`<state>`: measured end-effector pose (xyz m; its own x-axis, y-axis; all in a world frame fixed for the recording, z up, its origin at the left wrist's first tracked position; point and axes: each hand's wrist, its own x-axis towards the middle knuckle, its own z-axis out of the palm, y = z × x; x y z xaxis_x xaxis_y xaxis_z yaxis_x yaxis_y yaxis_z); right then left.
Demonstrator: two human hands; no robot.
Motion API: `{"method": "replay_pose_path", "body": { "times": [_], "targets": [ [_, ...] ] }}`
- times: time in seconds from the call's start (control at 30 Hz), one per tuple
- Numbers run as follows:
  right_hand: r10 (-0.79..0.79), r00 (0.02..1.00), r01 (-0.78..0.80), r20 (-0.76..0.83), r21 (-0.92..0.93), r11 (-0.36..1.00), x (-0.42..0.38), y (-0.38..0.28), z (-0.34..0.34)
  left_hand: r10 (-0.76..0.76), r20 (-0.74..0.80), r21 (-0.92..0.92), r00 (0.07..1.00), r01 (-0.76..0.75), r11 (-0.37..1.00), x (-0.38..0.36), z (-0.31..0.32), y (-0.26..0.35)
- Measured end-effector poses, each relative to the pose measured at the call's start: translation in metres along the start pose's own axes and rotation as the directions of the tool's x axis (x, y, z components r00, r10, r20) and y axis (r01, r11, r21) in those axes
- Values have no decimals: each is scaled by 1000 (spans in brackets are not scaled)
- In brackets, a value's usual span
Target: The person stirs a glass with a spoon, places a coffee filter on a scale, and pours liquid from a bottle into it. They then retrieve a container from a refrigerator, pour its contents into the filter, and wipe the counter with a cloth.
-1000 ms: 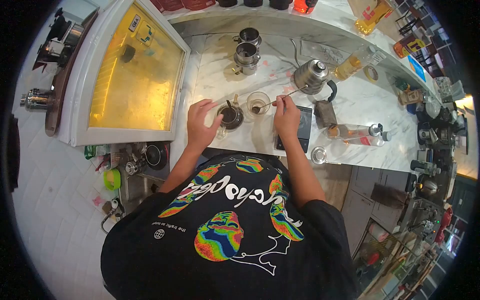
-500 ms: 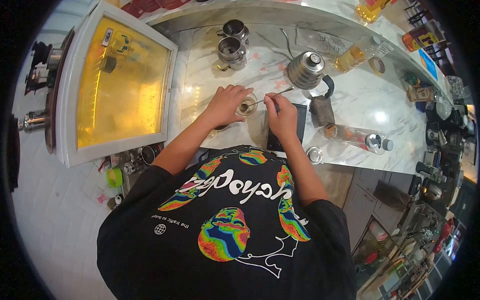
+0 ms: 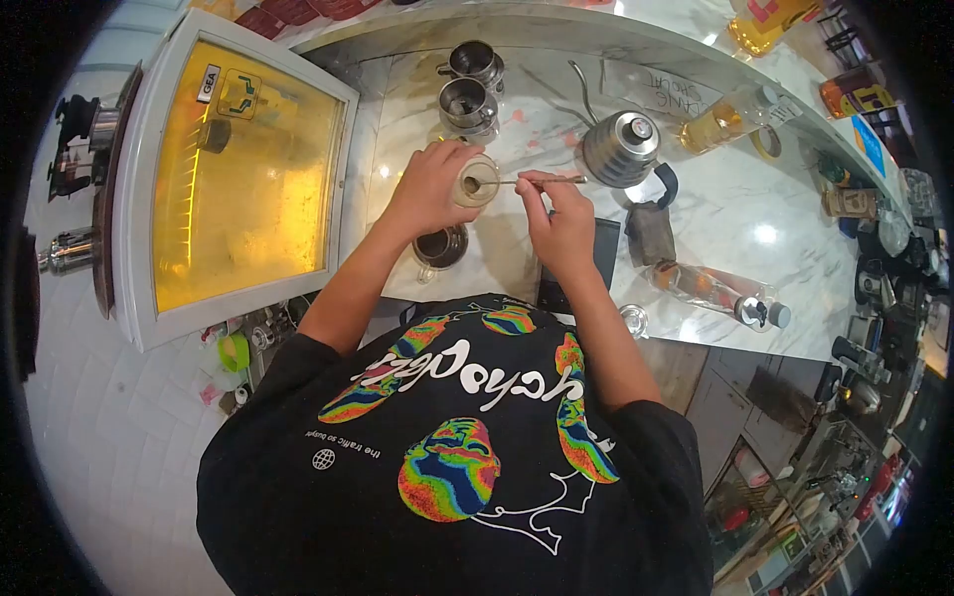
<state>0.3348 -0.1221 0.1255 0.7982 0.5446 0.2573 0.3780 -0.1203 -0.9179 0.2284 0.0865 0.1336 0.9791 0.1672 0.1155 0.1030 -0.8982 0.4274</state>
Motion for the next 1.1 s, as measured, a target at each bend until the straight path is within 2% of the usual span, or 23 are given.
{"method": "replay_pose_path", "body": {
  "times": [0.2, 0.3, 0.33, 0.47, 0.53, 0.63, 0.77, 0.87, 0.97, 1.0, 1.1],
  "targets": [
    [-63, 990, 61, 129, 22, 998, 32, -14, 40, -172, -67, -157, 983, 160, 974, -23, -11, -37],
    [-31, 965, 32, 260, -1, 999, 50, -24, 57, -276, -95, -220, 957, 250, 943, -35, -16, -49],
    [24, 953, -24, 302, -1, 1000, 57, -32, 61, -302, -108, -241, 947, 269, 932, -38, -15, -55],
    [-71, 924, 76, 375, 1, 997, 81, -38, 86, -412, -143, -303, 900, 356, 884, -49, -16, -74],
    [-107, 909, 118, 402, -2, 993, 91, -33, 101, -426, -188, -294, 885, 364, 884, -57, -8, -89],
    [17, 897, 0, 441, -38, 999, 106, -36, 116, -482, -200, -336, 853, 402, 851, -66, 1, -105],
    [54, 893, -31, 446, -58, 998, 134, -29, 138, -554, -185, -408, 812, 450, 795, -74, 7, -115],
    [34, 904, -17, 426, -45, 999, 150, -17, 153, -561, -222, -416, 797, 443, 794, -79, 16, -124],
    [119, 874, -72, 472, -117, 991, 160, -37, 151, -557, -265, -403, 787, 434, 806, -78, 16, -124],
    [62, 890, -12, 453, -112, 994, 163, -31, 157, -558, -270, -409, 784, 432, 804, -78, 17, -122],
    [94, 876, -64, 473, -80, 995, 171, -15, 166, -536, -298, -382, 790, 416, 825, -78, 18, -121]
  ]
}}
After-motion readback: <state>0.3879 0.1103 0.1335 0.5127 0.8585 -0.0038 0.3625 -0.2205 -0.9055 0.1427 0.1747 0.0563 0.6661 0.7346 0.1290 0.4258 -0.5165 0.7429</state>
